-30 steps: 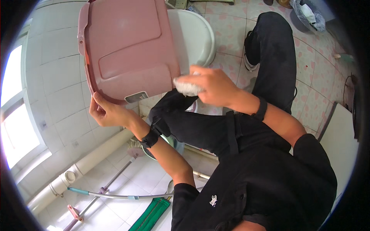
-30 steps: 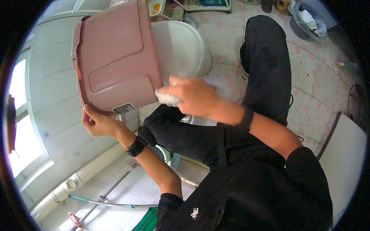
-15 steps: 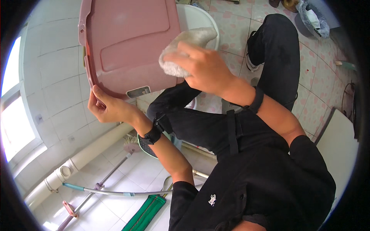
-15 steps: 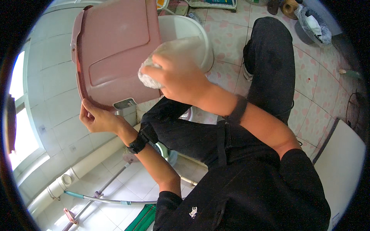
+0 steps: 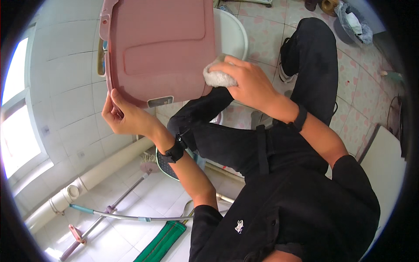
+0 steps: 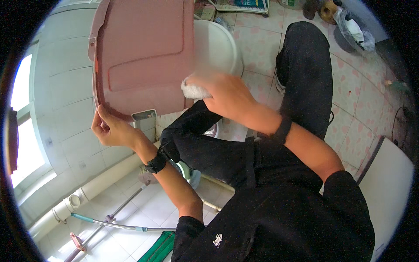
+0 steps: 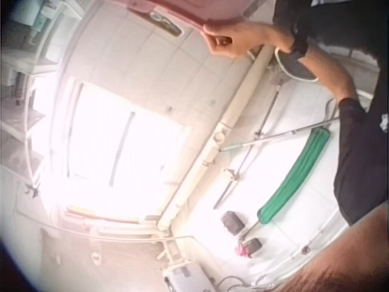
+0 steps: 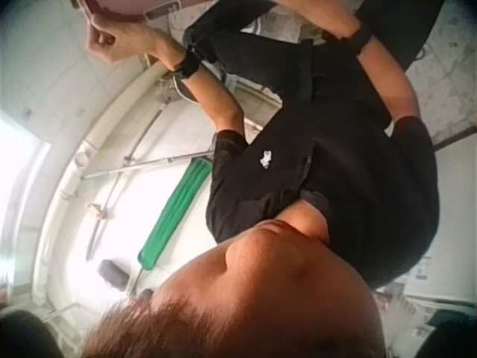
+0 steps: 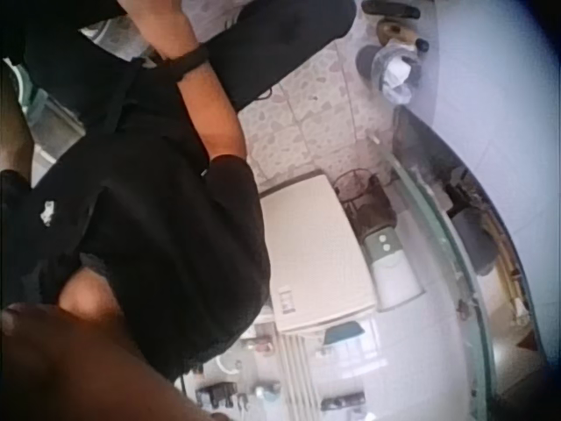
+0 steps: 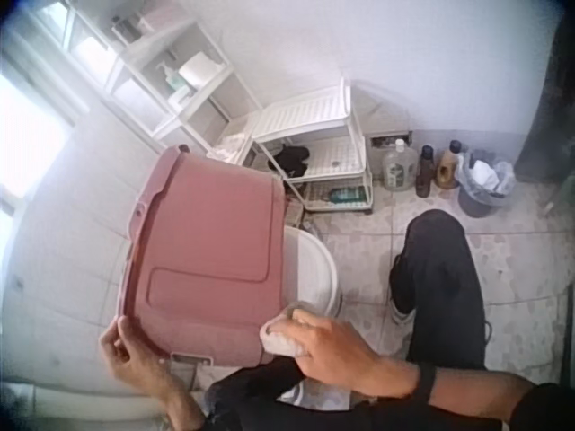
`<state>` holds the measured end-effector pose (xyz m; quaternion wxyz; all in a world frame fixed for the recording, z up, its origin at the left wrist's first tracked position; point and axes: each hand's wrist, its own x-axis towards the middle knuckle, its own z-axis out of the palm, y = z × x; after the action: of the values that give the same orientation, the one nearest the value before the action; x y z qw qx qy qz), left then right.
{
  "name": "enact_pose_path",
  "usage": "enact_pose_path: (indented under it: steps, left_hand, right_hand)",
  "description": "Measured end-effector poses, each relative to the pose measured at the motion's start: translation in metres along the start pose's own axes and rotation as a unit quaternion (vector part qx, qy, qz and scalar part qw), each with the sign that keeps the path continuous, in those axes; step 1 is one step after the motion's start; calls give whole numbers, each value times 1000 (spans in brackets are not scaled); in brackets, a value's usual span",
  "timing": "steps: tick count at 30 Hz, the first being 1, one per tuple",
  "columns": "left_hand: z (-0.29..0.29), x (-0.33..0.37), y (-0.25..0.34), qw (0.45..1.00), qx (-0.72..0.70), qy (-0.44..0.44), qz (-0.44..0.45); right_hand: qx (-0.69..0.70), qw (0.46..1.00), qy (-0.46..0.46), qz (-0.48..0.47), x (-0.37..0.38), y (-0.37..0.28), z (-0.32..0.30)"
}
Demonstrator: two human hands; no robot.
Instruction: Cleaning a pink mop bucket with a rag and a brush inside a bathroom.
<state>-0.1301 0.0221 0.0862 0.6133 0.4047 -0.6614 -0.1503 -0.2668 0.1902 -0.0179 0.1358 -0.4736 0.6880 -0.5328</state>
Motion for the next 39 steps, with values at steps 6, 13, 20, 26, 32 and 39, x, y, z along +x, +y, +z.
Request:
enact_pose_path:
  steps: [6, 13, 20, 26, 32, 39]
  left_hand:
    - [2, -6, 3, 998, 47, -4, 32]
    - [9, -12, 8, 997, 41, -32, 65]
    - [10, -1, 6, 1000, 20, -13, 6]
    - [5, 8, 4, 999, 34, -16, -10]
    - [-11, 19, -4, 995, 88, -53, -3]
    - [-12, 13, 1, 990, 121, -67, 16]
  right_hand:
    - [39, 999, 35, -3, 25, -4, 3]
    - [-34, 999, -10, 4, 31, -11, 5]
    - [-26, 998, -39, 48, 12, 21, -2]
    - [48, 997, 38, 56, 16, 13, 0]
    - [74, 994, 79, 14, 29, 3, -5]
    - [116, 988, 105, 14, 30, 7, -2]
